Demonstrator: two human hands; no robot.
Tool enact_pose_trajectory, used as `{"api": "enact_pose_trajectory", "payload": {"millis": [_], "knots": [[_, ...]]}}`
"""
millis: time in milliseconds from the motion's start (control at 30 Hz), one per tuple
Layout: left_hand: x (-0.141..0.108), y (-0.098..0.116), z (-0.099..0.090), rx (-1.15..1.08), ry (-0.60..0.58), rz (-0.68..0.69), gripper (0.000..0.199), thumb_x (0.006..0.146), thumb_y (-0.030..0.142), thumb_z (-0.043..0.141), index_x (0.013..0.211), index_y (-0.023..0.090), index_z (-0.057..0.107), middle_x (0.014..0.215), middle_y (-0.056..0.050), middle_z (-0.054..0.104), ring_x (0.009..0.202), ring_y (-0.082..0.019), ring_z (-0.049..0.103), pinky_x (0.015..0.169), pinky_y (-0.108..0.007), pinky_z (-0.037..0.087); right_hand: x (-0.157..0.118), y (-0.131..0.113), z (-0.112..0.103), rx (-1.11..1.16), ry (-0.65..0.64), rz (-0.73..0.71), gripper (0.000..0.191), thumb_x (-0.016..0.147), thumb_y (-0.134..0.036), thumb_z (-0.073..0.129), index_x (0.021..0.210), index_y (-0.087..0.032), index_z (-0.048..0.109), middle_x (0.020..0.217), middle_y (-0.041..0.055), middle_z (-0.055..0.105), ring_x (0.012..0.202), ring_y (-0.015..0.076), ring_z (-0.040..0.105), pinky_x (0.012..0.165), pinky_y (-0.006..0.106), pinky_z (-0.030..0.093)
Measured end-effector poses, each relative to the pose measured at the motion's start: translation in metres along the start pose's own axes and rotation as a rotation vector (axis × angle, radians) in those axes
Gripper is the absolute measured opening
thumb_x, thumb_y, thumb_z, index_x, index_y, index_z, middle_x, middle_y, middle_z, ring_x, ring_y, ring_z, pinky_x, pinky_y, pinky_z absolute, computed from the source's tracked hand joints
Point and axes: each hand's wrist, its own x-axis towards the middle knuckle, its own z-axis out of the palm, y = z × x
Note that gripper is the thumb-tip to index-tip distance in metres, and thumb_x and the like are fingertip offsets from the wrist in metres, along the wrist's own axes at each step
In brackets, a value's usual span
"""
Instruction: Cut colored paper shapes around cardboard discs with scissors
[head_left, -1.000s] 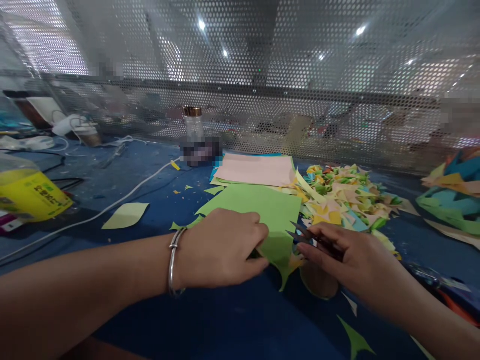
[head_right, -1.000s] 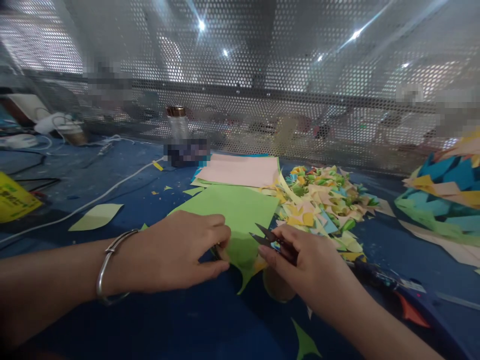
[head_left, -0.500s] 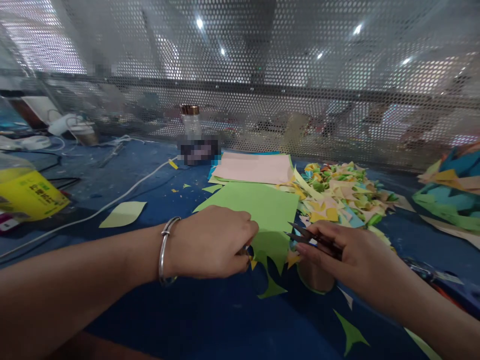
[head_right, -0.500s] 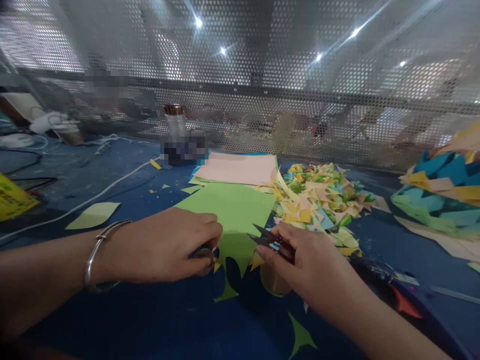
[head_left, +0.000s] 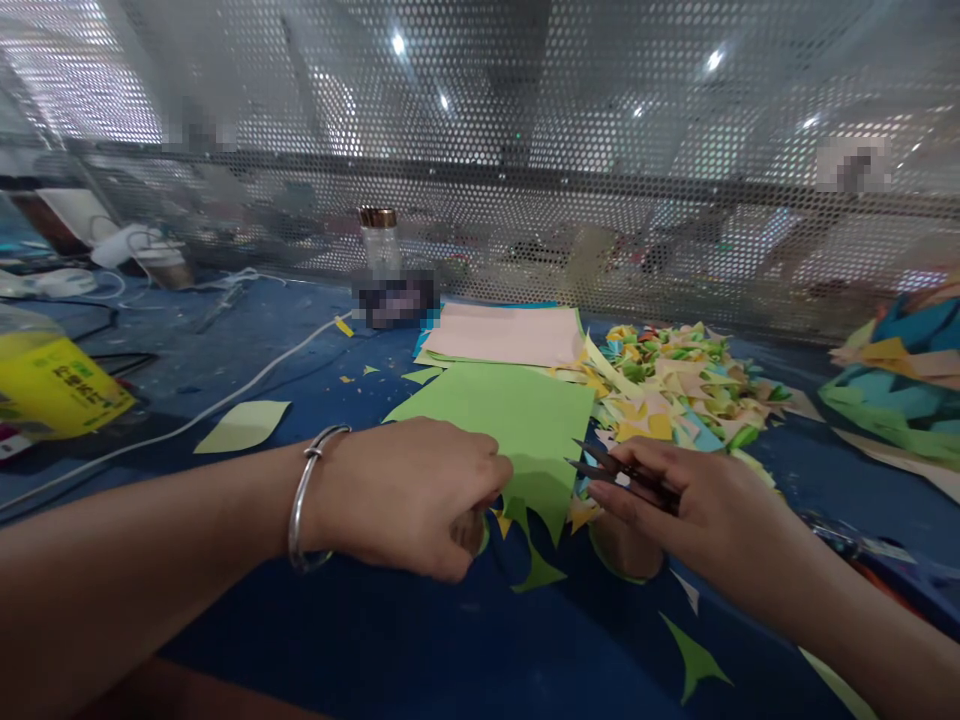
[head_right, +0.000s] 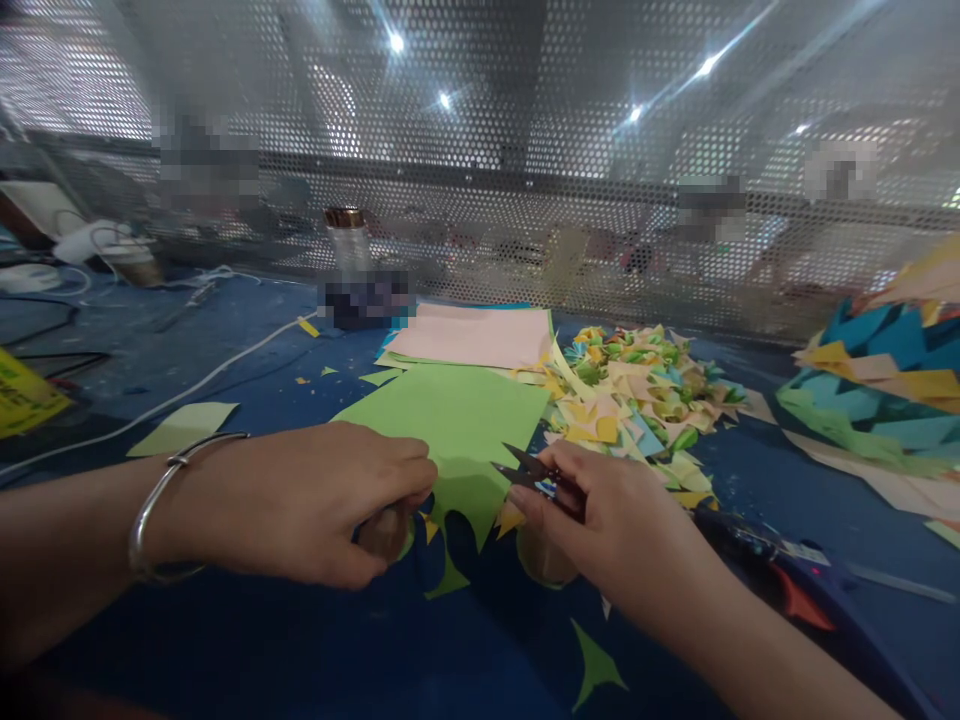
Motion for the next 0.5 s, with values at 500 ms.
{"api": "enact_pose_trajectory", "payload": {"millis": [500], "knots": [[0.023,-0.021,0.008,-0.211,0.371,-0.047,0.020,0.092,0.018,0.059,0.111,0.016,0.064,0.106,-0.007,0.074,0.088,-0.019,0.067,0.071,-0.028,0.044,0.001,0.000,0.000,0.025,0.008,-0.010,0.038,0.094,-0.056,0.055,0.072,-0.025,0.055,0.053,-0.0027,0.056,0.046,0.0152,0.051,0.045,0.028,0.033]]}}
